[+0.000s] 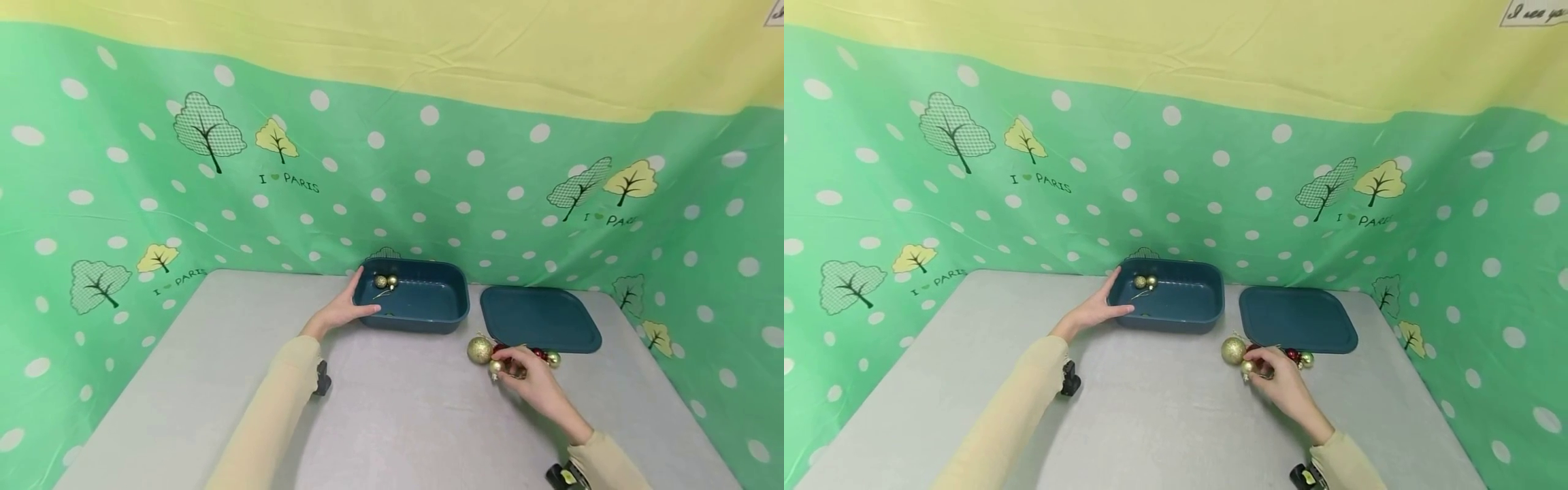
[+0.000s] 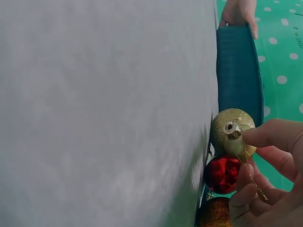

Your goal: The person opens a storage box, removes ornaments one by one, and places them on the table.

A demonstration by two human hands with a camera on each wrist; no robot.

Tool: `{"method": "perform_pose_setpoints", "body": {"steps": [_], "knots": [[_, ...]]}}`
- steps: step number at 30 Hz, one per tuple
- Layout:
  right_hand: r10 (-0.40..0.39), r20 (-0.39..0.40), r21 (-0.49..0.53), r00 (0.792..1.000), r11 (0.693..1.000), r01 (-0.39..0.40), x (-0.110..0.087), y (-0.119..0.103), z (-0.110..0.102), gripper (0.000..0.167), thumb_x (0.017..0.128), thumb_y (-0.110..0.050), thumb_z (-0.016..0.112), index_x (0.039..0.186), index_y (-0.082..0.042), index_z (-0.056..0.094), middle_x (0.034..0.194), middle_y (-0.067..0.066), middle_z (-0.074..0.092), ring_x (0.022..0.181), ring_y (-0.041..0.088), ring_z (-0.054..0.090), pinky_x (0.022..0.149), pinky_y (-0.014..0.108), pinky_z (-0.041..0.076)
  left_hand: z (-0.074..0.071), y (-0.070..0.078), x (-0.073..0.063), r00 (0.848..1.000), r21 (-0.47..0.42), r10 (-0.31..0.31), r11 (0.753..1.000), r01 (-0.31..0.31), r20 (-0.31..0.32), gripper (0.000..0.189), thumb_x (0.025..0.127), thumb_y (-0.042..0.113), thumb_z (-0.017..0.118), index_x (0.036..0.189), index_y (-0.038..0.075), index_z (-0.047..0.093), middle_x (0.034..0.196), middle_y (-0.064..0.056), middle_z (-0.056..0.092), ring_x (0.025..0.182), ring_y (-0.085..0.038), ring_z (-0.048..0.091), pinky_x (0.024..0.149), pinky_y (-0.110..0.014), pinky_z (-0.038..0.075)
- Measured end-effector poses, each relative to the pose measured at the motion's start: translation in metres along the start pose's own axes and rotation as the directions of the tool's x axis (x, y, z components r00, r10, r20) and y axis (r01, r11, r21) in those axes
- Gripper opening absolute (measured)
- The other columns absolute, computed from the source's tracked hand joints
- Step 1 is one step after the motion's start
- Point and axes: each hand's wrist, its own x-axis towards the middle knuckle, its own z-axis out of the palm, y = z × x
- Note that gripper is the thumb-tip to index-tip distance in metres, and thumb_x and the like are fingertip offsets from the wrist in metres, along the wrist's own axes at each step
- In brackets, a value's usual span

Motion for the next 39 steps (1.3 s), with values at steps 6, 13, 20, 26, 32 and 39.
{"method": "perform_pose_setpoints", "body": {"steps": [6,13,20,26,32,39], "knots": [[0.010,-0.006,0.002,1.000,1.000,-0.010,0.002,0.001,0.002,0.026,0.076,0.008,0.075,0.098,-0.006,0.071,0.085,0.001,0.057,0.069,0.014,0.050,0.056,0.025,0.043,-0.002,0.006,-0.002,1.000,-0.012,-0.006,1.000,0.007,0.026,0.105,0.089,0.025,0.072,0.155,0.017,-0.009,0.159,-0.015,-0.011,0.144,-0.038,-0.005,0.112,-0.058,0.009],[0.030,-0.006,-0.005,1.000,1.000,-0.030,0.004,0.003,0.003,0.028,0.075,0.010,0.075,0.100,-0.002,0.070,0.091,0.008,0.060,0.070,0.014,0.051,0.058,0.025,0.045,-0.005,0.034,-0.019,0.999,-0.008,-0.004,1.000,0.004,0.048,0.103,0.089,0.023,0.071,0.154,0.007,-0.008,0.158,-0.022,-0.010,0.143,-0.041,-0.003,0.111,-0.059,0.011],[0.010,-0.034,0.042,0.999,0.999,-0.009,0.006,-0.003,0.000,0.028,0.074,0.013,0.074,0.098,-0.001,0.070,0.088,0.008,0.059,0.070,0.011,0.052,0.058,0.024,0.045,-0.002,0.017,-0.007,0.999,0.003,-0.006,1.000,0.006,0.034,0.104,0.090,0.024,0.070,0.155,0.013,-0.009,0.159,-0.018,-0.011,0.143,-0.039,-0.004,0.112,-0.058,0.010],[0.005,-0.057,0.083,0.998,0.997,0.000,0.012,-0.009,-0.004,0.027,0.076,0.013,0.072,0.099,0.000,0.069,0.086,0.009,0.058,0.070,0.010,0.052,0.055,0.023,0.043,0.000,-0.001,0.002,1.000,0.020,0.005,1.000,-0.005,0.000,0.106,0.088,0.028,0.072,0.156,0.020,-0.009,0.160,-0.014,-0.009,0.144,-0.036,-0.002,0.112,-0.057,0.011],[0.009,-0.040,0.142,0.999,0.990,-0.004,0.021,-0.022,-0.003,0.023,0.081,0.008,0.071,0.103,0.002,0.068,0.093,0.014,0.060,0.075,0.013,0.057,0.059,0.024,0.047,0.000,-0.001,0.002,1.000,0.019,0.003,1.000,-0.003,-0.005,0.108,0.086,0.033,0.074,0.156,0.020,-0.008,0.160,-0.013,-0.008,0.145,-0.035,-0.001,0.113,-0.055,0.011],[0.034,-0.007,0.220,0.999,0.975,-0.032,0.037,-0.031,0.006,0.024,0.084,0.006,0.068,0.108,0.002,0.066,0.101,0.018,0.061,0.084,0.024,0.063,0.065,0.026,0.051,0.000,-0.001,0.003,1.000,0.023,0.012,1.000,-0.011,-0.005,0.105,0.088,0.030,0.072,0.156,0.020,-0.008,0.160,-0.012,-0.008,0.145,-0.033,-0.003,0.113,-0.054,0.011]]}}
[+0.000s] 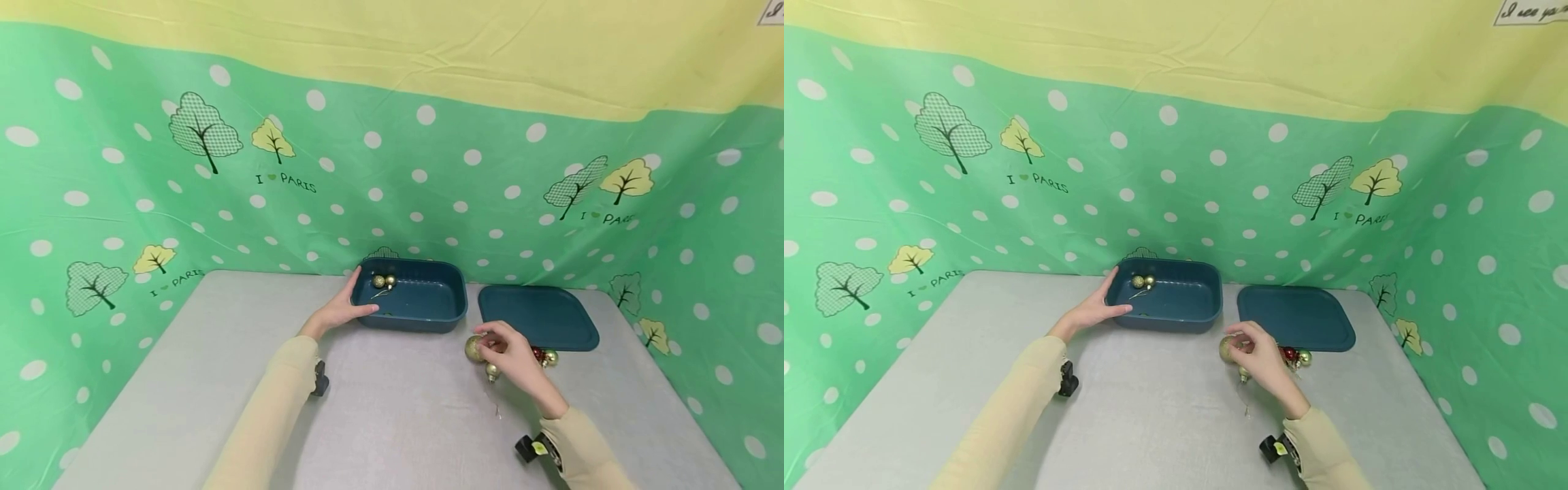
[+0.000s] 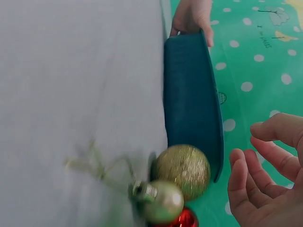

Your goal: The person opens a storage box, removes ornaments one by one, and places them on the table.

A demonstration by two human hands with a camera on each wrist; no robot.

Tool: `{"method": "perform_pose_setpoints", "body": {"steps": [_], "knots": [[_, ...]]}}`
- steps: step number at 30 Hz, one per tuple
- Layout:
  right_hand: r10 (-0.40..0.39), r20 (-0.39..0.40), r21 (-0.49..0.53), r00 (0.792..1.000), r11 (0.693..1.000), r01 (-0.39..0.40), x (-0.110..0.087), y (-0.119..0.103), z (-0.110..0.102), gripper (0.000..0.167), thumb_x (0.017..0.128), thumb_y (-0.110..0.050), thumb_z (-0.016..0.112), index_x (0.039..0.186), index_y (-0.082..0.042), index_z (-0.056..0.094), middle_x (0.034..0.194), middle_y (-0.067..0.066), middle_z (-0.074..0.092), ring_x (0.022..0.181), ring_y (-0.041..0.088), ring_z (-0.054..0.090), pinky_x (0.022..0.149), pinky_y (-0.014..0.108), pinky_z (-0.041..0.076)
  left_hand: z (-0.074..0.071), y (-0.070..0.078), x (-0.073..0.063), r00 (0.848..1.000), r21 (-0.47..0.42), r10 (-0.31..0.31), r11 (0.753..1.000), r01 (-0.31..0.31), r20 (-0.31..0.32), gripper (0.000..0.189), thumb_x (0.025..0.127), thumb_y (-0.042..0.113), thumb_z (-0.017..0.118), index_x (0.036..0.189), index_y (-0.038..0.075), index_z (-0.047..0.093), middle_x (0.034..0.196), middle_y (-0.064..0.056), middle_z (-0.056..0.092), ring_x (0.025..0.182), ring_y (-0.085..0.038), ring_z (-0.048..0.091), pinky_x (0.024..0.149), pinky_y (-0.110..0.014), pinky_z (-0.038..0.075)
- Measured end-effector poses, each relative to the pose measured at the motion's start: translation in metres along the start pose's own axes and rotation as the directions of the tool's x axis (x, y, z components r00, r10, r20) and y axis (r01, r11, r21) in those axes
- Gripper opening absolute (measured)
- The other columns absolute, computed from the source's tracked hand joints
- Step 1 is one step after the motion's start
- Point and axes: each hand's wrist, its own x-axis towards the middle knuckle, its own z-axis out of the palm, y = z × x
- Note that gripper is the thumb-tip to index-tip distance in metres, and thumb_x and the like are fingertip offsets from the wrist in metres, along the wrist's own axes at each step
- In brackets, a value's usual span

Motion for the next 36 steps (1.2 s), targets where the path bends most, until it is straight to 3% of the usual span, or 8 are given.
{"method": "perform_pose_setpoints", "body": {"steps": [8,15,22,26,32,36], "knots": [[0.024,0.021,0.088,0.999,0.996,-0.025,0.018,-0.010,0.019,0.028,0.083,0.012,0.064,0.109,0.003,0.067,0.107,0.022,0.061,0.092,0.033,0.064,0.070,0.026,0.052,0.001,0.003,-0.001,1.000,0.004,0.000,1.000,0.000,0.001,0.105,0.089,0.029,0.072,0.156,0.019,-0.008,0.160,-0.014,-0.007,0.144,-0.036,-0.002,0.112,-0.056,0.010],[0.022,0.043,0.105,0.999,0.994,-0.026,0.032,-0.025,0.032,0.024,0.087,0.009,0.064,0.112,0.007,0.064,0.108,0.025,0.062,0.094,0.040,0.062,0.077,0.046,0.053,0.000,0.003,-0.002,1.000,0.014,-0.025,1.000,0.025,0.000,0.107,0.087,0.034,0.073,0.156,0.022,-0.008,0.161,-0.011,-0.008,0.145,-0.033,-0.001,0.113,-0.053,0.011],[0.059,0.055,0.089,0.997,0.994,-0.064,0.048,-0.022,0.041,0.024,0.089,-0.002,0.068,0.114,0.000,0.065,0.112,0.016,0.063,0.095,0.027,0.063,0.078,0.035,0.052,0.000,0.003,-0.002,1.000,0.012,-0.002,1.000,0.002,-0.002,0.106,0.087,0.031,0.073,0.156,0.019,-0.007,0.160,-0.014,-0.006,0.144,-0.035,-0.001,0.113,-0.055,0.010],[0.061,0.067,0.113,0.996,0.991,-0.068,0.055,-0.029,0.044,0.025,0.090,0.000,0.066,0.114,0.002,0.064,0.114,0.021,0.061,0.098,0.031,0.062,0.079,0.036,0.052,-0.001,0.003,-0.001,1.000,0.021,-0.002,1.000,0.002,-0.001,0.107,0.086,0.032,0.074,0.156,0.018,-0.006,0.160,-0.014,-0.006,0.145,-0.034,0.000,0.113,-0.054,0.011],[0.093,0.109,0.122,0.990,0.987,-0.106,0.064,-0.058,0.041,0.024,0.091,0.004,0.062,0.114,0.007,0.062,0.119,0.028,0.057,0.101,0.040,0.060,0.079,0.044,0.052,-0.002,0.002,0.000,1.000,0.021,0.000,1.000,0.000,0.006,0.109,0.085,0.034,0.075,0.156,0.018,-0.006,0.160,-0.014,-0.005,0.144,-0.035,0.002,0.112,-0.055,0.014],[0.091,0.113,0.106,0.989,0.989,-0.103,0.078,-0.044,0.047,0.022,0.091,-0.002,0.065,0.113,0.001,0.064,0.118,0.022,0.059,0.100,0.034,0.062,0.077,0.041,0.053,-0.002,0.002,0.000,1.000,0.018,-0.006,1.000,0.006,0.014,0.112,0.084,0.033,0.076,0.156,0.018,-0.008,0.160,-0.015,-0.006,0.144,-0.037,0.002,0.112,-0.055,0.014]]}}
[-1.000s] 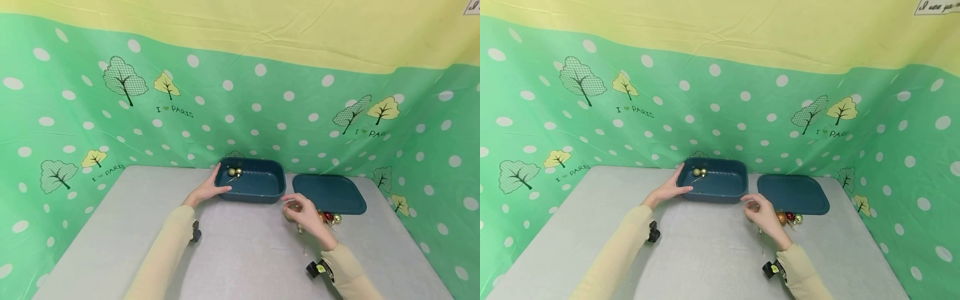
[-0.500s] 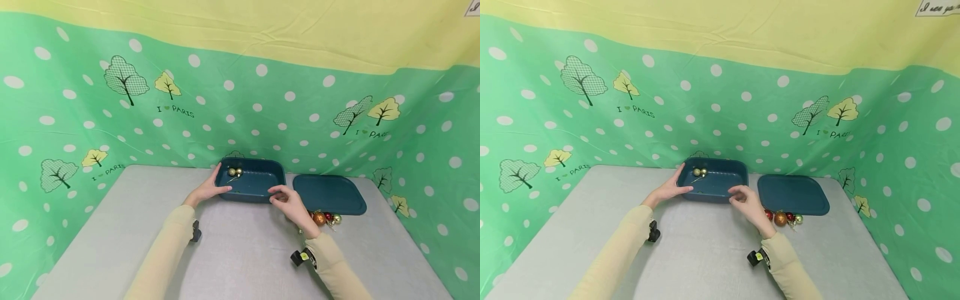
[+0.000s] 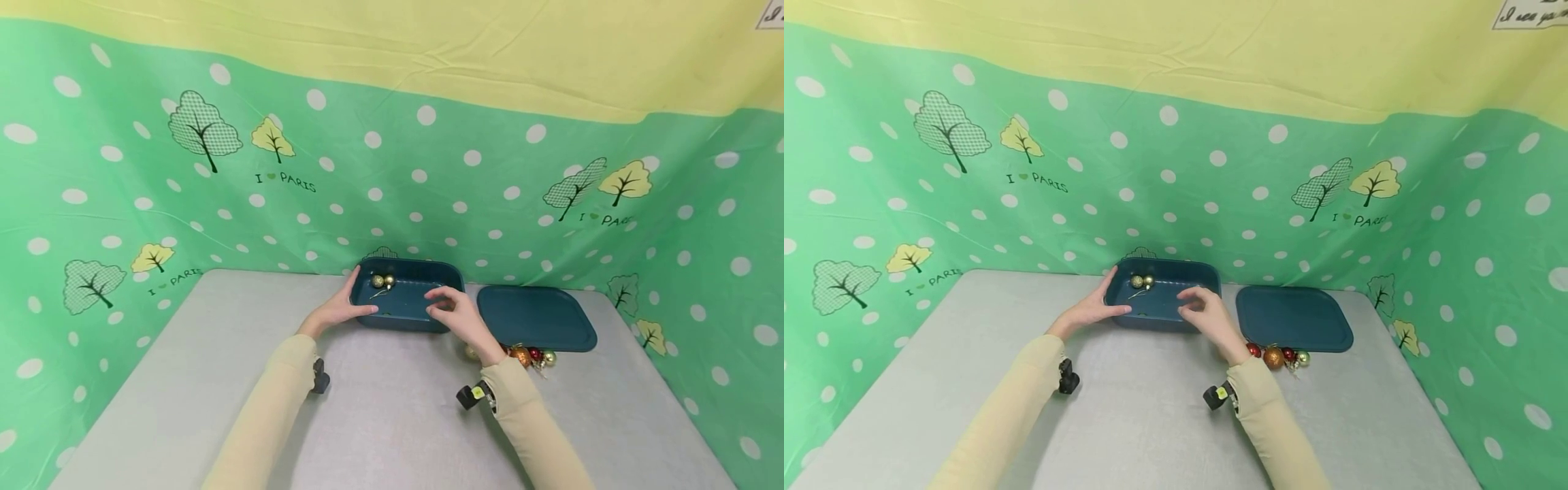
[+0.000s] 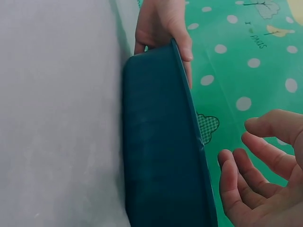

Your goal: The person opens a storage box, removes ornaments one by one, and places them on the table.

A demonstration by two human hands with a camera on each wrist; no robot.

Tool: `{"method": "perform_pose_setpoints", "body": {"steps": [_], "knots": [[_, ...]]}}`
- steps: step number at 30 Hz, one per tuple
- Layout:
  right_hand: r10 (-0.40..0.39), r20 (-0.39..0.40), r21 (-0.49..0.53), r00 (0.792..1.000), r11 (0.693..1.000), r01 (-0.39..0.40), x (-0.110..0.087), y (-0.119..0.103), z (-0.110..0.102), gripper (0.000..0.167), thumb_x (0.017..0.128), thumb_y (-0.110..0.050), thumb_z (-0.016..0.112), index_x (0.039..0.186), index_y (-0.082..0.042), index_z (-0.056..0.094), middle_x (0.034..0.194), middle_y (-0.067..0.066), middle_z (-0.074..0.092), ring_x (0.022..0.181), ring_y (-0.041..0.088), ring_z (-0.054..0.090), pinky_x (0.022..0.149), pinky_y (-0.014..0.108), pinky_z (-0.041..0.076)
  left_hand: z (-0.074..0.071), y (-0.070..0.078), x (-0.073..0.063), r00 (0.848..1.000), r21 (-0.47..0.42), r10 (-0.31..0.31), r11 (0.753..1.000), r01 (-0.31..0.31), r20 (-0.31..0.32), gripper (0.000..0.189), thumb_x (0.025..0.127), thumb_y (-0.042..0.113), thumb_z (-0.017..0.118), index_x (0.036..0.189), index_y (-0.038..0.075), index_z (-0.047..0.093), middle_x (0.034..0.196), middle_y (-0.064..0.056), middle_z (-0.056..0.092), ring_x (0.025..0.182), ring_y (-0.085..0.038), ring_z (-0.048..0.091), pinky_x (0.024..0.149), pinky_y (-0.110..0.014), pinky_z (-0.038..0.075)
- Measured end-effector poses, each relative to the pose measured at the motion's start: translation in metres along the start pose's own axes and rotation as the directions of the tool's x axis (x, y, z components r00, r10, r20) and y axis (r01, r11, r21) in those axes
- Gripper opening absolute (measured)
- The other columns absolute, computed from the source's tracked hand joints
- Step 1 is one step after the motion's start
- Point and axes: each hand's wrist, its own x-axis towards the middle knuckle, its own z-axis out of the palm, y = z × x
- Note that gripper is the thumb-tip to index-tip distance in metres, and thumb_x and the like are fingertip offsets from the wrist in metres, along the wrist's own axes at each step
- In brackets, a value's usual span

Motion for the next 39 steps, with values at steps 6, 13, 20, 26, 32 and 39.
{"method": "perform_pose_setpoints", "body": {"steps": [6,13,20,26,32,39], "knots": [[0.022,0.016,0.019,1.000,1.000,-0.022,0.020,0.007,0.007,0.022,0.090,-0.004,0.066,0.113,-0.001,0.065,0.119,0.020,0.060,0.100,0.032,0.062,0.082,0.043,0.052,0.000,0.005,-0.002,1.000,0.024,-0.007,1.000,0.007,-0.001,0.114,0.082,0.033,0.076,0.155,0.014,-0.010,0.159,-0.017,-0.007,0.144,-0.038,0.002,0.113,-0.054,0.013],[0.064,0.059,0.010,0.996,0.998,-0.064,0.040,0.012,0.015,0.023,0.090,-0.005,0.065,0.113,-0.004,0.065,0.122,0.019,0.060,0.101,0.028,0.064,0.085,0.040,0.052,-0.001,0.005,-0.002,1.000,0.040,0.018,0.999,-0.018,-0.019,0.113,0.082,0.031,0.077,0.155,0.011,-0.007,0.159,-0.018,-0.004,0.144,-0.038,0.005,0.113,-0.053,0.014],[0.077,0.065,0.006,0.995,0.997,-0.077,0.056,0.015,0.026,0.026,0.090,-0.007,0.066,0.116,-0.005,0.065,0.124,0.017,0.060,0.103,0.028,0.064,0.086,0.040,0.052,-0.005,0.005,-0.002,0.999,0.023,0.017,1.000,-0.016,-0.034,0.111,0.081,0.032,0.078,0.156,0.010,-0.002,0.159,-0.021,0.003,0.143,-0.039,0.010,0.112,-0.053,0.016],[0.101,0.068,-0.002,0.993,0.995,-0.101,0.070,0.021,0.035,0.028,0.091,-0.008,0.067,0.118,-0.003,0.065,0.124,0.017,0.060,0.101,0.026,0.064,0.085,0.039,0.052,-0.008,0.002,-0.003,1.000,0.041,0.012,0.999,-0.012,-0.014,0.110,0.082,0.033,0.077,0.156,0.012,-0.001,0.160,-0.017,0.001,0.143,-0.038,0.009,0.113,-0.053,0.014],[0.111,0.085,-0.028,0.990,0.994,-0.109,0.082,0.023,0.044,0.032,0.091,-0.009,0.066,0.121,0.001,0.063,0.121,0.014,0.062,0.103,0.028,0.063,0.086,0.040,0.052,-0.009,-0.001,-0.003,1.000,0.033,0.006,0.999,-0.006,0.004,0.110,0.083,0.037,0.076,0.157,0.016,-0.002,0.160,-0.015,-0.002,0.144,-0.036,0.004,0.113,-0.055,0.011],[0.115,0.080,-0.018,0.990,0.993,-0.114,0.095,0.025,0.052,0.030,0.091,-0.007,0.065,0.120,0.000,0.064,0.118,0.014,0.063,0.102,0.027,0.062,0.085,0.038,0.052,-0.008,-0.001,-0.004,1.000,0.033,-0.001,0.999,0.001,0.004,0.106,0.085,0.033,0.075,0.157,0.019,-0.002,0.160,-0.013,-0.001,0.144,-0.034,0.003,0.113,-0.055,0.010]]}}
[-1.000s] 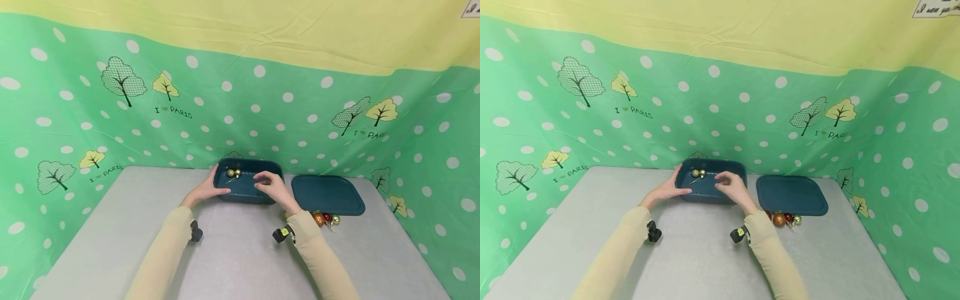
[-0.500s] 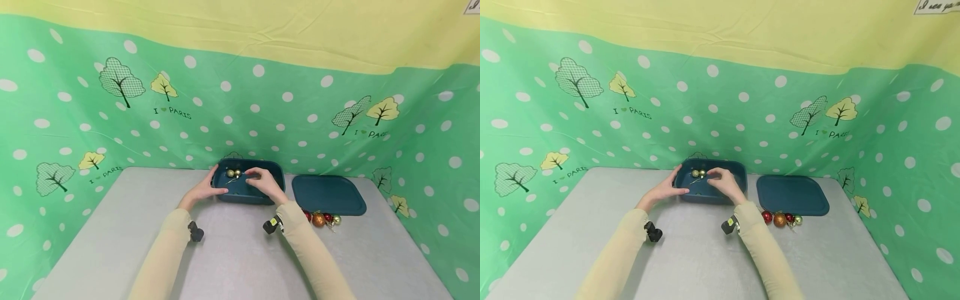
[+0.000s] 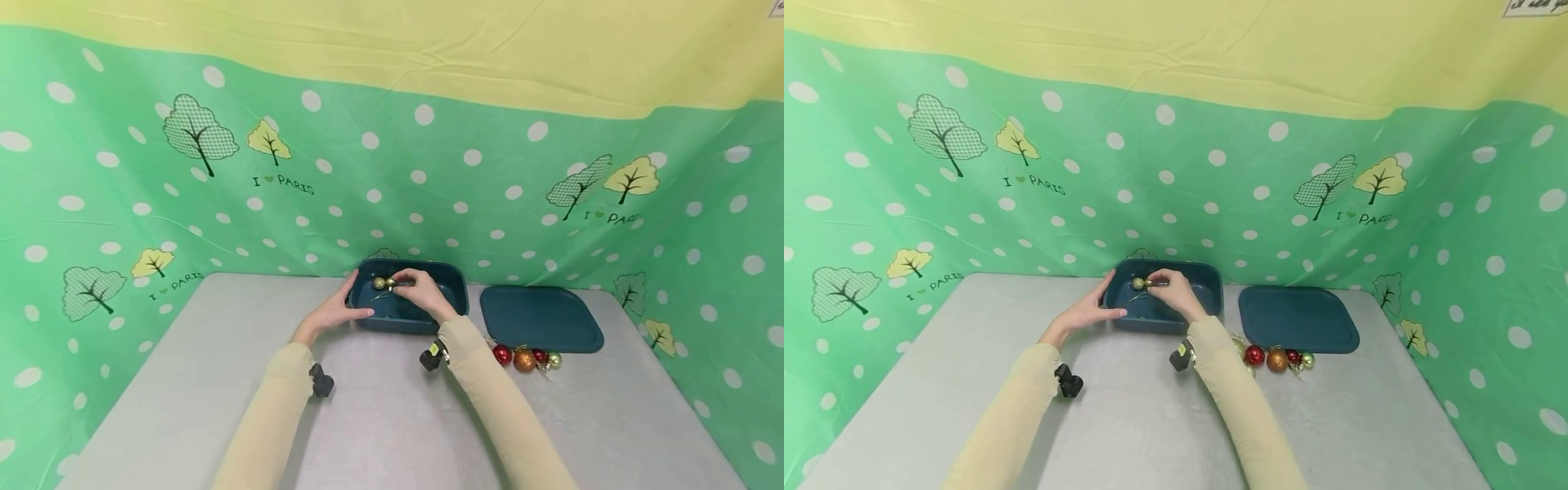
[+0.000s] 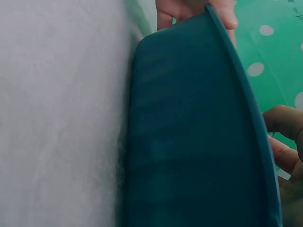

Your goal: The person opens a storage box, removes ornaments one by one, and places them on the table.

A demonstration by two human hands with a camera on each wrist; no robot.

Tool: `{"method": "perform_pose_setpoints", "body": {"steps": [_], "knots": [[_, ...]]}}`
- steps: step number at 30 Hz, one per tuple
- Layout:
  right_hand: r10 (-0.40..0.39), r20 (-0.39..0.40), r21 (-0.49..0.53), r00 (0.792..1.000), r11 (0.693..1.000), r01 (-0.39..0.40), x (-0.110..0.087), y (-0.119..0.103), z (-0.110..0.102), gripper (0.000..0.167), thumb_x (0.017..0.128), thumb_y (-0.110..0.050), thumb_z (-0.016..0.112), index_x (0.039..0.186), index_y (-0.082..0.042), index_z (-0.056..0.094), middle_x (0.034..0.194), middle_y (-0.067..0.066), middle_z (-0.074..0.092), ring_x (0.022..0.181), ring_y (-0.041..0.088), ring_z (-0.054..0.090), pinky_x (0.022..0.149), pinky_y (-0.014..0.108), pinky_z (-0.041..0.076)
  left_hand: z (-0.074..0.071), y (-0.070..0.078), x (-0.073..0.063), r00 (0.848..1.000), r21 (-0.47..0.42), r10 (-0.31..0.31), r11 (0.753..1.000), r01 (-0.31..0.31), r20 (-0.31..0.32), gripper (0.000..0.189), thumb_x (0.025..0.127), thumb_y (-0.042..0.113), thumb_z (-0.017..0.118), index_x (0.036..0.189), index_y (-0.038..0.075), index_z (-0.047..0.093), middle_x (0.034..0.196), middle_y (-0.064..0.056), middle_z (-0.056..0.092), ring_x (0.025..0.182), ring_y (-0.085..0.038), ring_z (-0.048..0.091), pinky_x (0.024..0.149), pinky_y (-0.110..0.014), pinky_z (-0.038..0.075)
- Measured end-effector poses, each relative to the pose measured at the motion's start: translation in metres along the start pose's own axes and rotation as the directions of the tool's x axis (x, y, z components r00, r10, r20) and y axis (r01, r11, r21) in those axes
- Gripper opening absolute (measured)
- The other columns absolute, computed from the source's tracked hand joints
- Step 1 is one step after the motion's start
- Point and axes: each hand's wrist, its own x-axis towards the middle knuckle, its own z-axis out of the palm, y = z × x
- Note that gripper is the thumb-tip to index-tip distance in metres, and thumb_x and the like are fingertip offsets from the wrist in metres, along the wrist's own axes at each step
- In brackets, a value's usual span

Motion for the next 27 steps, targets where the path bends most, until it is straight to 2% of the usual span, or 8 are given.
{"method": "perform_pose_setpoints", "body": {"steps": [9,16,19,22,25,27], "knots": [[-0.001,-0.012,0.000,1.000,1.000,0.001,0.016,0.008,0.010,0.032,0.089,0.000,0.066,0.120,0.003,0.062,0.118,0.018,0.061,0.106,0.030,0.060,0.086,0.039,0.051,0.001,-0.004,0.003,1.000,-0.024,-0.008,1.000,0.008,0.019,0.102,0.089,0.024,0.071,0.156,0.014,-0.005,0.159,-0.017,-0.005,0.144,-0.038,-0.001,0.112,-0.058,0.007],[0.006,-0.054,-0.020,0.998,1.000,-0.007,0.022,0.015,0.016,0.040,0.087,0.000,0.067,0.126,0.001,0.059,0.124,0.017,0.058,0.112,0.032,0.055,0.091,0.043,0.047,0.004,-0.001,-0.001,1.000,-0.008,-0.004,1.000,0.004,0.005,0.105,0.086,0.034,0.073,0.157,0.019,-0.002,0.160,-0.015,-0.001,0.144,-0.038,0.006,0.111,-0.057,0.013],[-0.007,-0.059,-0.068,0.998,0.998,0.003,0.023,0.016,0.018,0.044,0.086,0.000,0.067,0.130,0.001,0.057,0.126,0.018,0.056,0.112,0.033,0.054,0.091,0.044,0.046,0.004,-0.001,-0.001,1.000,-0.007,-0.002,1.000,0.002,-0.008,0.105,0.085,0.036,0.075,0.157,0.021,-0.001,0.161,-0.013,0.000,0.144,-0.037,0.008,0.112,-0.056,0.015],[-0.048,-0.036,-0.161,0.998,0.986,0.041,0.025,0.016,0.020,0.045,0.086,-0.001,0.066,0.130,0.001,0.056,0.124,0.019,0.055,0.108,0.033,0.054,0.089,0.044,0.046,0.003,-0.001,-0.002,1.000,-0.010,-0.002,1.000,0.002,-0.021,0.105,0.085,0.035,0.074,0.157,0.021,-0.001,0.161,-0.013,0.000,0.143,-0.038,0.008,0.111,-0.056,0.016],[-0.072,-0.013,-0.247,0.997,0.967,0.066,0.027,0.017,0.022,0.041,0.086,-0.003,0.068,0.126,0.000,0.060,0.119,0.018,0.056,0.104,0.031,0.055,0.088,0.044,0.046,0.002,-0.003,-0.001,1.000,-0.005,-0.003,1.000,0.003,-0.023,0.103,0.086,0.033,0.074,0.157,0.020,-0.001,0.161,-0.012,0.000,0.144,-0.037,0.008,0.112,-0.056,0.016],[-0.069,-0.001,-0.245,0.998,0.967,0.066,0.028,0.017,0.023,0.036,0.086,-0.004,0.069,0.122,0.000,0.063,0.116,0.017,0.059,0.102,0.030,0.056,0.088,0.043,0.047,0.001,-0.004,0.000,1.000,-0.005,-0.002,1.000,0.001,-0.022,0.103,0.086,0.033,0.073,0.157,0.020,-0.001,0.161,-0.012,0.000,0.144,-0.037,0.008,0.112,-0.056,0.016]]}}
